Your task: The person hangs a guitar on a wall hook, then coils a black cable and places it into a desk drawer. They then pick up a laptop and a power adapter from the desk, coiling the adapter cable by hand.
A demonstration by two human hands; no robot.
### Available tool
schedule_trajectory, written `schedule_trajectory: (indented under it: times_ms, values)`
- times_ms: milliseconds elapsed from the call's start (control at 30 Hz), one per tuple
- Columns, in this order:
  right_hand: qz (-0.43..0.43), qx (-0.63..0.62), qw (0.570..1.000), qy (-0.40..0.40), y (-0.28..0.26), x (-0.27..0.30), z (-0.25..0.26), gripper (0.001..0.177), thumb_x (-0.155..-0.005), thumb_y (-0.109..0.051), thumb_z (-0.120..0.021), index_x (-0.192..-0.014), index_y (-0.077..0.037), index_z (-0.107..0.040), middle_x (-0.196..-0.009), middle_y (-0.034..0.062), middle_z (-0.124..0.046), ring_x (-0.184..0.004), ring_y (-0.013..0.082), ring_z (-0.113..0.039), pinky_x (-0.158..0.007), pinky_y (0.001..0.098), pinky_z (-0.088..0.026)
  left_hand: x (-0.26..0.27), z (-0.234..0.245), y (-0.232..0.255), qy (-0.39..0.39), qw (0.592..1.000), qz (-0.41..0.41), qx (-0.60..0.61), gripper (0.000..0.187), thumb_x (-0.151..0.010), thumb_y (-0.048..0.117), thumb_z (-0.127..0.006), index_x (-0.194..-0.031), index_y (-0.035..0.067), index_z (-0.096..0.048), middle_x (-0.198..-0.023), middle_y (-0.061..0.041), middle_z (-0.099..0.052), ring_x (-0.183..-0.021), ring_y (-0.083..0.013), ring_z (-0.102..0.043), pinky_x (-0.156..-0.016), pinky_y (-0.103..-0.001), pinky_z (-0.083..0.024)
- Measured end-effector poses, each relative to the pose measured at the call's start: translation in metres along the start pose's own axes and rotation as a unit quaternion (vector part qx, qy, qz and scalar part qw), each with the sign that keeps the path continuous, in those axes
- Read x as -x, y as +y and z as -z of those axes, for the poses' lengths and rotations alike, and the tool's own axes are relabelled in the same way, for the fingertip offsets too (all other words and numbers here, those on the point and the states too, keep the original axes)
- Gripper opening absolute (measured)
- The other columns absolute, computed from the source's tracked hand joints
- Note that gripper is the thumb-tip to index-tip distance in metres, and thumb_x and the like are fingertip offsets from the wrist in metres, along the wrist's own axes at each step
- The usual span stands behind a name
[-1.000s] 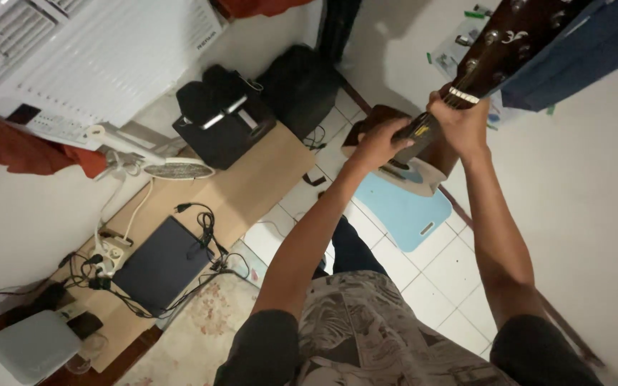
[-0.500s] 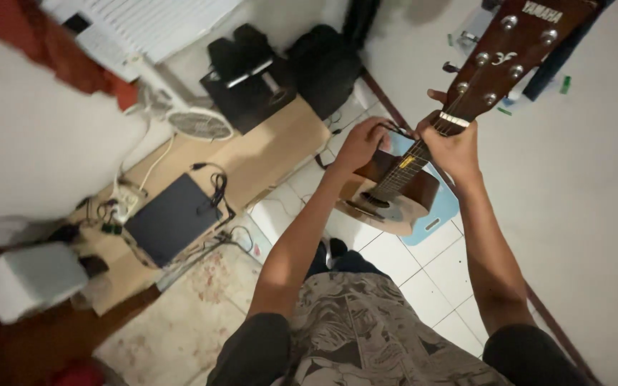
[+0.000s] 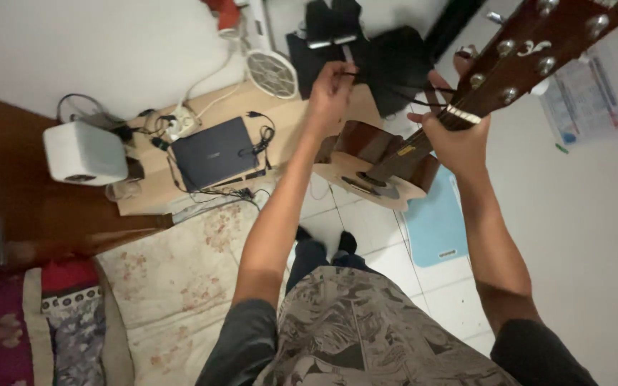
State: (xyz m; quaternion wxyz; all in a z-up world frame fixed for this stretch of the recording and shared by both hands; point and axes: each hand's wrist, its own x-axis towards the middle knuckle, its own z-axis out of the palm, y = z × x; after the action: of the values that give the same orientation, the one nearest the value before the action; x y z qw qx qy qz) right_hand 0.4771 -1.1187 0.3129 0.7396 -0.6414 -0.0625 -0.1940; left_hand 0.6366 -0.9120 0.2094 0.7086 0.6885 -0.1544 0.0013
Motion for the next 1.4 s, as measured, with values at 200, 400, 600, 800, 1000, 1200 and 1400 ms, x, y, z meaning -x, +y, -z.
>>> schedule_trajectory:
  times_ms: [200, 400, 600, 800, 1000, 1200, 1400]
  values:
    - [0.029, 0.1, 0.994, -0.036, -0.013, -0.028, -0.054, 0.038, -0.095, 0.016, -0.067, -0.126, 0.007, -0.046, -0.104, 0.0201, -0.061, -0.086, 0.0255, -0.07, -0.067, 0.0358, -0.061, -0.012, 0.111, 0.079, -0.07, 0.968, 0.07, 0.23, 0.015, -0.102, 0.015, -0.062, -0.114, 0.006, -0.064, -0.078, -0.001, -0.058, -0.065, -0.0129, -0.053, -0.066, -0.032, -0.052]
    - [0.08, 0.054, 0.992, -0.08, -0.043, -0.042, -0.146, 0.048, -0.088, 0.014, -0.068, -0.127, 0.002, -0.043, -0.11, 0.0088, -0.061, -0.088, 0.0171, -0.068, -0.065, 0.0314, -0.062, -0.01, 0.22, 0.141, 0.043, 0.969, -0.045, 0.238, 0.017, -0.102, 0.026, -0.06, -0.099, 0.009, -0.061, -0.082, -0.006, -0.064, -0.076, -0.0185, -0.065, -0.077, -0.037, -0.059]
    - [0.099, 0.101, 0.977, -0.162, -0.045, -0.052, -0.215, 0.03, -0.09, 0.018, -0.069, -0.112, 0.005, -0.053, -0.1, 0.0102, -0.064, -0.085, 0.0178, -0.07, -0.068, 0.032, -0.06, 0.012, 0.306, 0.18, -0.071, 0.949, 0.032, 0.307, 0.039, -0.113, 0.044, -0.06, -0.087, 0.015, -0.059, -0.062, 0.002, -0.053, -0.051, -0.0153, -0.056, -0.055, -0.033, -0.051]
    - [0.13, 0.086, 0.973, -0.172, -0.042, -0.063, -0.266, 0.045, -0.087, 0.019, -0.07, -0.124, 0.004, -0.05, -0.105, 0.0088, -0.061, -0.085, 0.0151, -0.063, -0.064, 0.0307, -0.058, 0.026, 0.323, 0.218, 0.092, 0.94, -0.004, 0.327, 0.029, -0.102, 0.036, -0.058, -0.111, 0.01, -0.068, -0.107, -0.004, -0.077, -0.101, -0.0173, -0.074, -0.08, -0.03, -0.058]
    - [0.096, 0.009, 0.968, -0.231, -0.004, -0.086, -0.292, 0.048, -0.092, 0.014, -0.071, -0.128, 0.0, -0.044, -0.104, 0.0089, -0.059, -0.085, 0.0159, -0.062, -0.067, 0.0322, -0.06, 0.007, 0.363, 0.197, 0.182, 0.885, -0.086, 0.42, 0.025, -0.103, 0.03, -0.058, -0.105, 0.007, -0.067, -0.103, -0.008, -0.075, -0.097, -0.0222, -0.074, -0.078, -0.032, -0.057]
    - [0.112, 0.037, 0.963, -0.241, 0.024, -0.105, -0.313, 0.054, -0.092, 0.01, -0.074, -0.135, 0.002, -0.042, -0.112, 0.0095, -0.061, -0.102, 0.0174, -0.065, -0.084, 0.0337, -0.059, 0.015, 0.397, 0.18, 0.136, 0.883, -0.177, 0.413, 0.017, -0.119, 0.016, -0.065, -0.11, 0.001, -0.064, -0.108, -0.007, -0.07, -0.1, -0.0205, -0.069, -0.073, -0.027, -0.049]
    - [0.079, -0.02, 0.954, -0.287, 0.013, -0.119, -0.341, 0.053, -0.09, 0.003, -0.074, -0.134, -0.002, -0.046, -0.109, 0.0062, -0.064, -0.09, 0.0167, -0.07, -0.075, 0.0332, -0.062, 0.049, 0.39, 0.176, 0.21, 0.883, -0.149, 0.393, 0.023, -0.109, 0.009, -0.055, -0.132, 0.01, -0.052, -0.148, -0.013, -0.06, -0.135, -0.0254, -0.061, -0.095, -0.032, -0.052]
